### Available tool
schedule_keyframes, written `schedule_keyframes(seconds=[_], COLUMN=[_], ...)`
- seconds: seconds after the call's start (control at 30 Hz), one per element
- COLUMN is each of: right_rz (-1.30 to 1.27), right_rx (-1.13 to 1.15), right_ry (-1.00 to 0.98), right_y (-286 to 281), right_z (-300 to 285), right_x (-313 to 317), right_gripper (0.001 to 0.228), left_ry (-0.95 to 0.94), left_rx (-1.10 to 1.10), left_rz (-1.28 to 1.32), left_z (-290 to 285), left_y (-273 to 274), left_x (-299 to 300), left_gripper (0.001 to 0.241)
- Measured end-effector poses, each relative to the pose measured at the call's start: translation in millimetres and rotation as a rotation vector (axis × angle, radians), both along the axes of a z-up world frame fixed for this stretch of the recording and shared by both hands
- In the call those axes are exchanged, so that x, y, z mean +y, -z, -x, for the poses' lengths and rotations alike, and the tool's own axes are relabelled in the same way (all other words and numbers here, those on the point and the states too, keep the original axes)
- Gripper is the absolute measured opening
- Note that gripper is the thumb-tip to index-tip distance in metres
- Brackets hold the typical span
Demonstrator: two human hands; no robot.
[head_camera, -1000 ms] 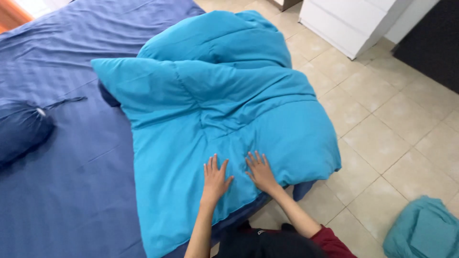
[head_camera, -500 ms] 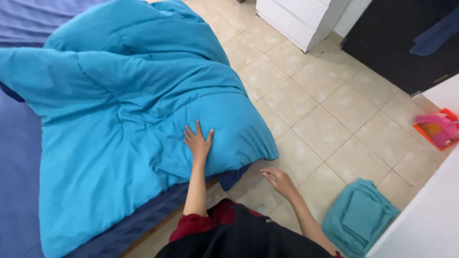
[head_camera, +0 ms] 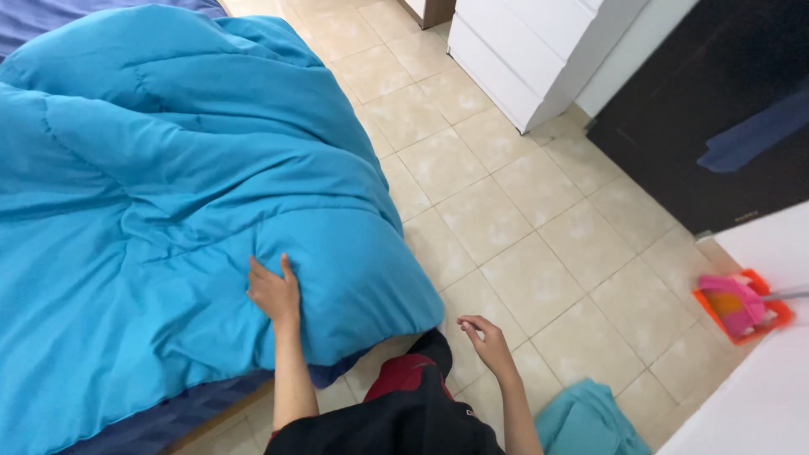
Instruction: The person spreads and smooths a blue duvet over a bed, then gathers a pile of clothes from the floor and places them on the bed. They retrieve green hangers from a wardrobe and hang a floral dress on one hanger, placing it on the bed.
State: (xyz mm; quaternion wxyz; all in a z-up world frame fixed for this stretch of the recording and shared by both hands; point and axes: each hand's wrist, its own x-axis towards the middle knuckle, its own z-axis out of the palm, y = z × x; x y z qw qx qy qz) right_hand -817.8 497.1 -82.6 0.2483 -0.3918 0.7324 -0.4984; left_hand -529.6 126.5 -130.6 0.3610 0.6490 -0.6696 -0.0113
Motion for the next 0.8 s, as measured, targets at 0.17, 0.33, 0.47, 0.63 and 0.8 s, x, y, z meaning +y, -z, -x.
schedule_keyframes(seconds=[0.17,0.33,0.47,0.63,0.8], right_rz=[-0.030,0.047,-0.007,-0.037,0.061], right_rx=[0.030,-0.035,-0.086,-0.187,-0.092], right_ry=[-0.060,-0.156,-0.240,-0.404,-0.684], right_y=[-14,-4,-1,16,2], right_z=[103,195,230,276,279], right_x=[-60,-139,-196,-288,-404], right_gripper=[0.022,0.023,0.025,0.024,0.024], left_ry=[-0.230,-0.482,-0.616,-0.605,-0.406], left_rx=[0.094,-0.268,-0.314,-0.142,0.275], left_rz=[-0.213,-0.284,-0.377,-0.314,0.128], left_z=[53,97,96,102,149], left_y=[-50,7,21,5,-93], left_x=[-16,-72,-82,-58,-73], left_gripper=[0.087,0.094,0.098,0.091,0.061])
